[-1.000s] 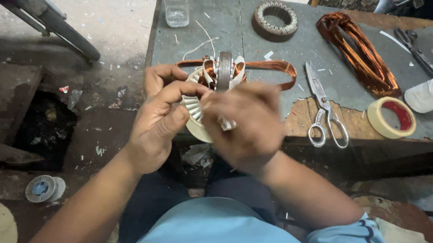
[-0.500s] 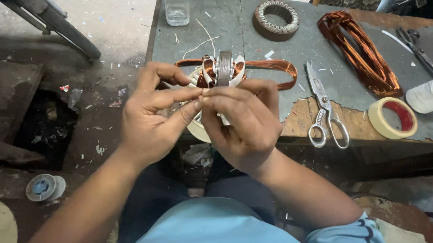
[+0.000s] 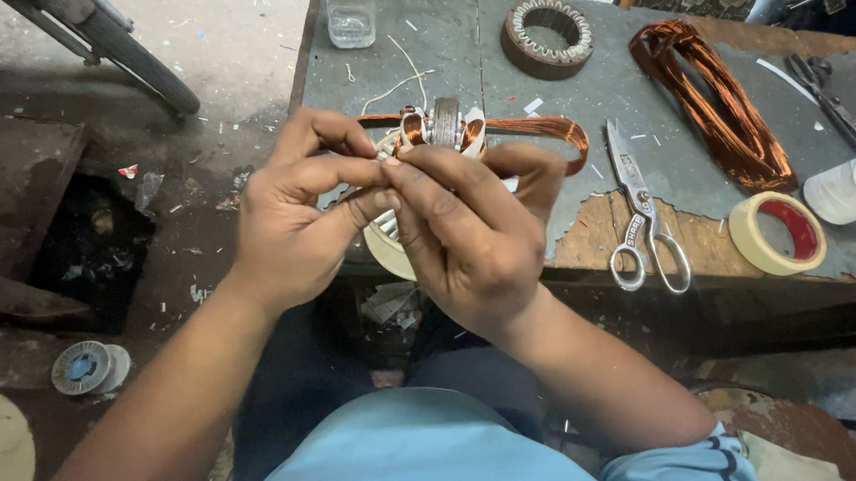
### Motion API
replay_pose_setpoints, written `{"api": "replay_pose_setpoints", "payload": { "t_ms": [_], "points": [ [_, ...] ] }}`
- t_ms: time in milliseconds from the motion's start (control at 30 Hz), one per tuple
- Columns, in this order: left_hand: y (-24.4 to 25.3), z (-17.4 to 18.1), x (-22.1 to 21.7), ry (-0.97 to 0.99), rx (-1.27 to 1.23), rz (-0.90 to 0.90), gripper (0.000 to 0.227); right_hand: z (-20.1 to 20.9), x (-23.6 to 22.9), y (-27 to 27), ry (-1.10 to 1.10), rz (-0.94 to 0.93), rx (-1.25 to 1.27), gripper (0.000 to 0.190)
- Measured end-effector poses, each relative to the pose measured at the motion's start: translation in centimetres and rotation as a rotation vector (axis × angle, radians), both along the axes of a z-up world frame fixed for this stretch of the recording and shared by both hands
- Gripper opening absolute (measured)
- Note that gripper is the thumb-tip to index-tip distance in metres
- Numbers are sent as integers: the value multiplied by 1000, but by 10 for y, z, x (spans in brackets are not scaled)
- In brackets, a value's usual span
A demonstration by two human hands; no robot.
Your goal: The person winds copper wire around a motor stator, tucking the wire into slots and securing it with white tape. They use scissors to cut tape and continue winding the wire around the stator.
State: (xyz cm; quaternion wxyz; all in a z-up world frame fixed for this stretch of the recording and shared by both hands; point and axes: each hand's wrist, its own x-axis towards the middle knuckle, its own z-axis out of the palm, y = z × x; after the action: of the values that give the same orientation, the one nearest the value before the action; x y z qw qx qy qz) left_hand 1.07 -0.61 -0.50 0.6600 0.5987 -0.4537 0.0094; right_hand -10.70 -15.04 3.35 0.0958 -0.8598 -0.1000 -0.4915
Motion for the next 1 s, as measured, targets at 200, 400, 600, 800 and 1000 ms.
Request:
{"api": "replay_pose_setpoints", "payload": {
  "t_ms": [200,400,600,800,1000],
  "points": [
    [1,3,8,-158,35,82,21,3,4,-4,79,95,137,17],
    [-5,2,15,-204,-86,54,20,5,5,-4,111,101,200,13],
    [-4,-1,5,-260,-91,202,19,2,7,-3,96,73,238,13],
    [-9,-1,3,134,-136,120,10,-3,5,-9,47,86,274,14],
    [-9,8,2,462,-111,-50,17,-6,-1,-15,52,83,266,11]
  ]
}}
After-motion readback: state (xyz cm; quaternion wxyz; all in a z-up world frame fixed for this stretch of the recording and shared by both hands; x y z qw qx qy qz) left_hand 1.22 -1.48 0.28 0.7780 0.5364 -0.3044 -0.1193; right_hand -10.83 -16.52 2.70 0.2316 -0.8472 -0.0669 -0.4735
